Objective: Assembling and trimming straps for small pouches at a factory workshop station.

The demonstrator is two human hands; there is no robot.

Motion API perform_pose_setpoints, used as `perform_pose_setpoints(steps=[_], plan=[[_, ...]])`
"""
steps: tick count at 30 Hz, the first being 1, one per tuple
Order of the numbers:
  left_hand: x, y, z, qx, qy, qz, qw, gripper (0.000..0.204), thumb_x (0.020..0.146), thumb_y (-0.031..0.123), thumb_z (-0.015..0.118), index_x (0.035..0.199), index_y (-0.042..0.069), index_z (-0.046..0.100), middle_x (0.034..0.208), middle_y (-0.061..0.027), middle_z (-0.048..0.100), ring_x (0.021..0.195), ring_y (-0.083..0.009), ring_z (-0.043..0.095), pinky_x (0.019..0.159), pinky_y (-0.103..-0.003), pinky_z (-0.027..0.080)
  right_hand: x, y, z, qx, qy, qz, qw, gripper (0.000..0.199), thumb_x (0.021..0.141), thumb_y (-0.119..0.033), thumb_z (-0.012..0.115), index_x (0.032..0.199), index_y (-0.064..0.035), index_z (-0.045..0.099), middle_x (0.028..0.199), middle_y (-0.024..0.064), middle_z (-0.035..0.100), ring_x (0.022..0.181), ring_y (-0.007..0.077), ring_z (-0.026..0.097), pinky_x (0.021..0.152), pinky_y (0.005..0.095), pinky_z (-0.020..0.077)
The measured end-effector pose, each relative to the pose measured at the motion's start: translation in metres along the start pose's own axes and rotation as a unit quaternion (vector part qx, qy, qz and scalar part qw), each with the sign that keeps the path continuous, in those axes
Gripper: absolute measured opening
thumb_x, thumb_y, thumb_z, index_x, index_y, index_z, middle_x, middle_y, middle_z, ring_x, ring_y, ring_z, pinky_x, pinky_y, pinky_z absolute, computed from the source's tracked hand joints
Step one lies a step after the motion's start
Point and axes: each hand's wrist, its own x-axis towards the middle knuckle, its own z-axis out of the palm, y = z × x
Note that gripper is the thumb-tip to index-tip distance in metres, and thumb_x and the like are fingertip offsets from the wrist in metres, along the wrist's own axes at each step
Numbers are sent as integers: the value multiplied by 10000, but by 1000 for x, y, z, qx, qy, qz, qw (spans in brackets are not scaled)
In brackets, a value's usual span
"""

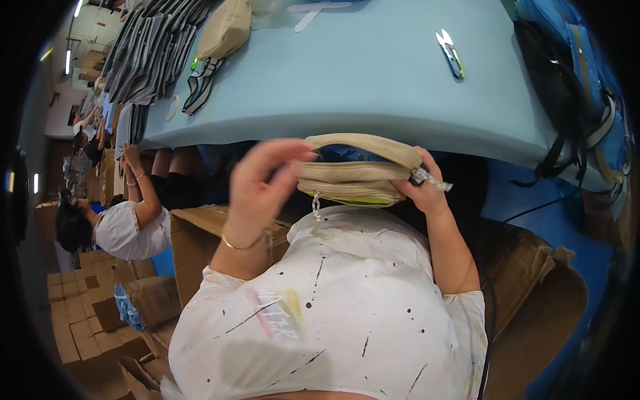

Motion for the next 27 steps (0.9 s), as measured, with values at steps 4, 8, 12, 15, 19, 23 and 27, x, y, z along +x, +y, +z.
perform_pose_setpoints(steps=[4, 8, 12, 15, 19, 23, 27], plan=[[3, -59, -32, -51, 74, -90, 992, 200, 928, 65, 552, 1111, -7, 584, 1021, -71, 645, 897, -116, 604, 795, -232, 480, -9, 6, -13, 224, 27, 74, 971, 611, 702, -44, 749, 1246, -26, 470, 1139, 71, 578, 1055, 176, 550, 934, 303, 426], [-15, -106, -17, -130, -68, -244, 959, 294, 947, 148, 547, 1204, 5, 565, 1094, -38, 623, 975, -97, 555, 843, -228, 453, -13, 17, -21, 380, 20, 123, 917, 691, 720, -157, 748, 1317, -21, 426, 1224, 105, 561, 1122, 223, 549, 957, 343, 441], [-35, -112, 17, -312, -88, -223, 919, 490, 980, 300, 480, 1376, 32, 372, 1249, -32, 509, 1113, -109, 461, 979, -270, 357, -20, 43, -27, 498, 1, 202, 843, 540, 837, -246, 622, 1293, -2, 465, 1229, 145, 574, 1106, 263, 577, 946, 379, 464], [-33, -105, 32, -299, -51, -157, 940, 618, 879, 235, 637, 1382, 18, 350, 1244, -60, 509, 1125, -133, 474, 1007, -290, 348, -21, 42, -11, 544, 3, 201, 815, 441, 903, -233, 514, 1282, -10, 474, 1217, 143, 578, 1082, 256, 585, 915, 368, 484], [-26, -77, 35, -209, -77, -98, 970, 650, 803, 143, 704, 1355, 9, 389, 1217, -88, 541, 1112, -146, 510, 973, -294, 391, -18, 49, -4, 427, 130, 271, 853, 341, 929, -186, 480, 1246, -61, 504, 1136, 126, 601, 1037, 234, 594, 903, 373, 489], [-22, -60, 43, -94, -14, -61, 994, 529, 774, 44, 709, 1251, -13, 488, 1121, -108, 607, 1019, -160, 584, 888, -272, 455, -17, 48, -3, 377, 172, 274, 868, 341, 932, -190, 511, 1248, -62, 508, 1128, 109, 603, 1041, 217, 591, 892, 355, 489], [-15, -57, 36, -79, 37, -85, 992, 486, 769, -31, 655, 1228, 9, 497, 1058, -94, 617, 969, -150, 591, 864, -269, 459, -13, 32, -6, 358, 191, 250, 879, 357, 921, -182, 550, 1249, -45, 516, 1135, 91, 605, 1024, 194, 593, 877, 324, 484]])
